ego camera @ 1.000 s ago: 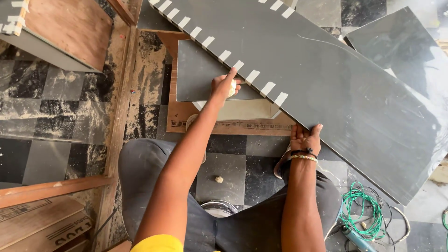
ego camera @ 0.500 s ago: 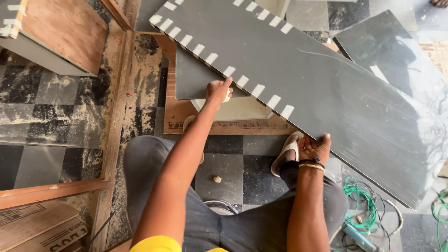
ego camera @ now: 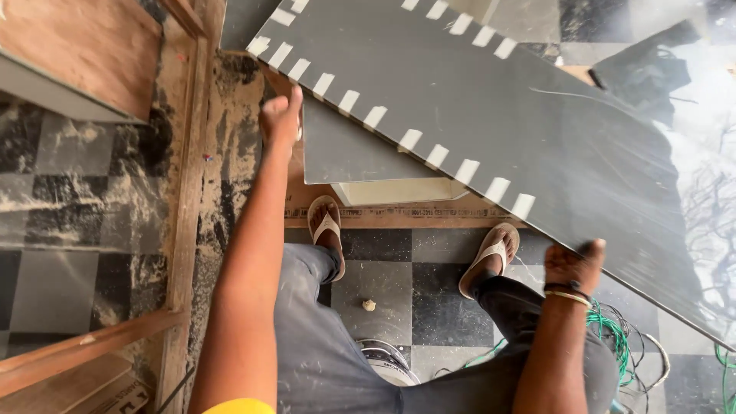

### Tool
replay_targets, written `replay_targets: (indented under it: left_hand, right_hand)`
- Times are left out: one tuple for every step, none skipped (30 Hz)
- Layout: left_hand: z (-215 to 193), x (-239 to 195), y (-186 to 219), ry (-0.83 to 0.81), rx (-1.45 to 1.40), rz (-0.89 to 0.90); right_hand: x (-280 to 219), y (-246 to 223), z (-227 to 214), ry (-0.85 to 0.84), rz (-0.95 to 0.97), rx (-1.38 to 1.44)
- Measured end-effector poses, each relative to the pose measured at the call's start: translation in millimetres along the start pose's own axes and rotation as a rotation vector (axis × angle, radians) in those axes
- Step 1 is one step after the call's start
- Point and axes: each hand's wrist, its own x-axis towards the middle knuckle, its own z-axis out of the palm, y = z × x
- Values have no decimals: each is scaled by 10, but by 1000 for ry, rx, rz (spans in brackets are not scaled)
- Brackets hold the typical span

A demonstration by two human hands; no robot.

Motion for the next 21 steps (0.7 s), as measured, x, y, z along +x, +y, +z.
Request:
replay_targets:
  left_hand:
    - [-10, 120, 39, 5, 4, -17]
    - [-18, 237, 77, -1, -44, -34]
    - [-11, 350, 127, -10, -93, -48]
    - [-22, 443, 93, -7, -88, -61]
    - [-24, 561, 97, -42, -149, -81]
    - [-21, 664, 110, -77, -210, -102]
    - [-10, 745, 82, -85, -206, -102]
    - [-3, 812, 59, -97, -297, -185]
    - [38, 875, 48, -109, -395, -267]
    - [90, 963, -146, -118, -398, -266]
    - [131, 1077, -313, -51, -304, -240]
    - [178, 1188, -479, 17, -211, -215]
    - [183, 1238, -649, 6, -207, -211]
    - [192, 1287, -825, 86, -290, -249]
    - [180, 1203, -1102, 170, -367, -306]
    - [60, 998, -1196, 162, -357, -324]
    - [-23, 965, -1144, 51, -432, -332]
    - [-108, 925, -1081, -61, -504, -341]
    - [-218, 781, -1186, -72, -502, -339]
    - [-335, 635, -1289, -93, -506, -405]
    - [-475, 530, -1367, -113, -508, -465]
  right_hand:
    - [58, -28, -15, 4, 8, -15]
    - [117, -64, -33, 22, -13, -33]
    - [167, -104, -69, 40, -36, -47]
    - [193, -106, -60, 45, -29, -58]
    - [192, -72, -77, 18, -53, -29]
    - [186, -53, -101, -8, -78, 1]
    - [73, -54, 7, 0, -79, 6]
    - [-49, -63, 109, 64, -77, -28]
    - [-153, -122, 228, 123, -82, -63]
    - [-162, -132, 239, 128, -90, -60]
    - [-147, -129, 282, 116, -104, -76]
    - [-130, -129, 319, 105, -118, -92]
    - [-139, -128, 354, 114, -121, -84]
    - [-143, -125, 381, 185, -112, -87]
    - [-200, -169, 328, 264, -100, -108]
    - [-175, -201, 231, 283, -100, -119]
    - [-89, -188, 222, 296, -109, -68]
    - [-9, -189, 212, 309, -119, -18]
    - [-34, -232, 202, 315, -123, -10]
    - [-64, -278, 187, 309, -130, -23]
    - [-86, -294, 193, 299, -135, -31]
